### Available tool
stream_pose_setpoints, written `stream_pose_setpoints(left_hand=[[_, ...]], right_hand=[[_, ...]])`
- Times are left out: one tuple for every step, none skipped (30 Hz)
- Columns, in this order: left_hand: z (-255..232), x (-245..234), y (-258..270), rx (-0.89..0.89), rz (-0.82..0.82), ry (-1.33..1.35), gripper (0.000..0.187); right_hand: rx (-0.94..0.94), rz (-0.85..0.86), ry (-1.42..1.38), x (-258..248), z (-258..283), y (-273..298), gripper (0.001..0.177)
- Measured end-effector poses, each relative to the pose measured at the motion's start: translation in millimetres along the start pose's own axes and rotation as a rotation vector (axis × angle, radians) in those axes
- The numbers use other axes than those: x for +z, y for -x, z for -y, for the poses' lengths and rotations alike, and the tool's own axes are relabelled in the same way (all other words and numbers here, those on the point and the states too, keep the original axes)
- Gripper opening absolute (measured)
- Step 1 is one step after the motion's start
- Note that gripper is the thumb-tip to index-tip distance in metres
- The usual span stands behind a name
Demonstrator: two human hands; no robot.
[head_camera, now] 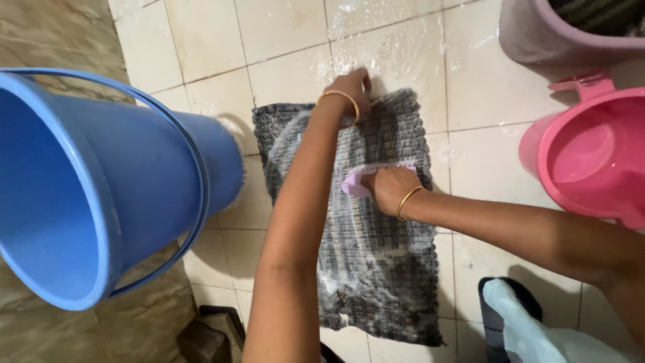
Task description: The person scrubs a mat on a tiled floor by hand using a brush and soapy water from buckets, occasionally pouring water from a pink mug and wringing the mat.
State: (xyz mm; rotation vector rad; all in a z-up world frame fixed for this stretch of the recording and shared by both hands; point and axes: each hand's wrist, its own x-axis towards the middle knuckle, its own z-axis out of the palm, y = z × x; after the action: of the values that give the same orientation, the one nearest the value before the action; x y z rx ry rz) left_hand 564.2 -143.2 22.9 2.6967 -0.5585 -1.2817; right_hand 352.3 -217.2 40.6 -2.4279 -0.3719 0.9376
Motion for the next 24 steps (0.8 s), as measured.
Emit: stream_pose_setpoints(left_hand=[[-2,-6,0,0.021,-0.126,0.103,0.042],[-5,-12,2,0.040,-0.257,0.210,0.044],[-7,-15,7,0.039,-0.256,0.210,0.044],[-10,-18,13,0.041,-0.379,0.347,0.039],[-10,-17,22,0.043,-0.500,0.485,0.034],[-8,-13,34,0.040,-0.503,0.487,0.034],[-5,-7,46,0.164,-0.563,0.533,0.034],[-1,3,59,0.288,-0.620,0.575,0.033],[2,17,76,0.318,-0.560,0.566,0.033],[5,33,94,0.353,-0.494,0.554,0.033],[9,48,114,0.423,-0.429,0.613,0.031],[13,62,134,0.489,-0.363,0.675,0.031],[13,74,147,0.468,-0.300,0.610,0.029],[12,85,157,0.440,-0.246,0.547,0.028],[9,96,165,0.432,-0.253,0.549,0.028],[3,106,171,0.473,-0.324,0.357,0.027],[-3,115,176,0.509,-0.391,0.162,0.031],[-11,122,180,0.500,-0.393,0.164,0.031],[-21,129,182,0.459,-0.434,0.063,0.038],[-29,133,186,0.419,-0.475,-0.040,0.046],[-35,138,194,0.411,-0.478,-0.041,0.046],[-40,144,204,0.466,-0.563,0.017,0.045],[-43,149,211,0.522,-0.647,0.075,0.044],[-44,153,215,0.525,-0.642,0.074,0.044]], right_hand=[[0.008,0.011,-0.001,-1,0,0,0.034],[0.015,0.022,0.002,-3,1,0,0.035],[0.014,0.022,0.002,-5,2,0,0.035],[0.008,0.017,-0.010,-8,3,2,0.037],[0.002,0.011,-0.023,-11,4,3,0.039],[-0.001,0.013,-0.020,-14,5,2,0.039],[0.003,0.042,0.028,-17,6,1,0.033],[0.006,0.070,0.075,-17,6,0,0.028],[0.002,0.071,0.077,-15,5,2,0.028],[-0.093,-0.088,0.230,-9,4,6,0.035],[-0.187,-0.248,0.381,1,2,10,0.043],[-0.195,-0.156,0.426,19,5,20,0.029],[-0.202,-0.063,0.471,42,12,33,0.017],[-0.303,-0.212,0.453,66,17,48,0.026],[-0.402,-0.362,0.431,90,20,62,0.035],[-0.531,-0.468,0.388,112,23,76,0.039],[-0.659,-0.572,0.341,132,21,83,0.042],[-0.668,-0.569,0.339,147,16,78,0.042],[-0.683,-0.228,0.261,162,11,71,0.036],[-0.686,0.110,0.182,176,5,61,0.031],[-0.693,0.111,0.184,186,-7,52,0.031],[-0.728,0.156,0.100,192,-20,42,0.034],[-0.761,0.202,0.016,198,-29,35,0.041],[-0.758,0.200,0.011,203,-32,33,0.041]])
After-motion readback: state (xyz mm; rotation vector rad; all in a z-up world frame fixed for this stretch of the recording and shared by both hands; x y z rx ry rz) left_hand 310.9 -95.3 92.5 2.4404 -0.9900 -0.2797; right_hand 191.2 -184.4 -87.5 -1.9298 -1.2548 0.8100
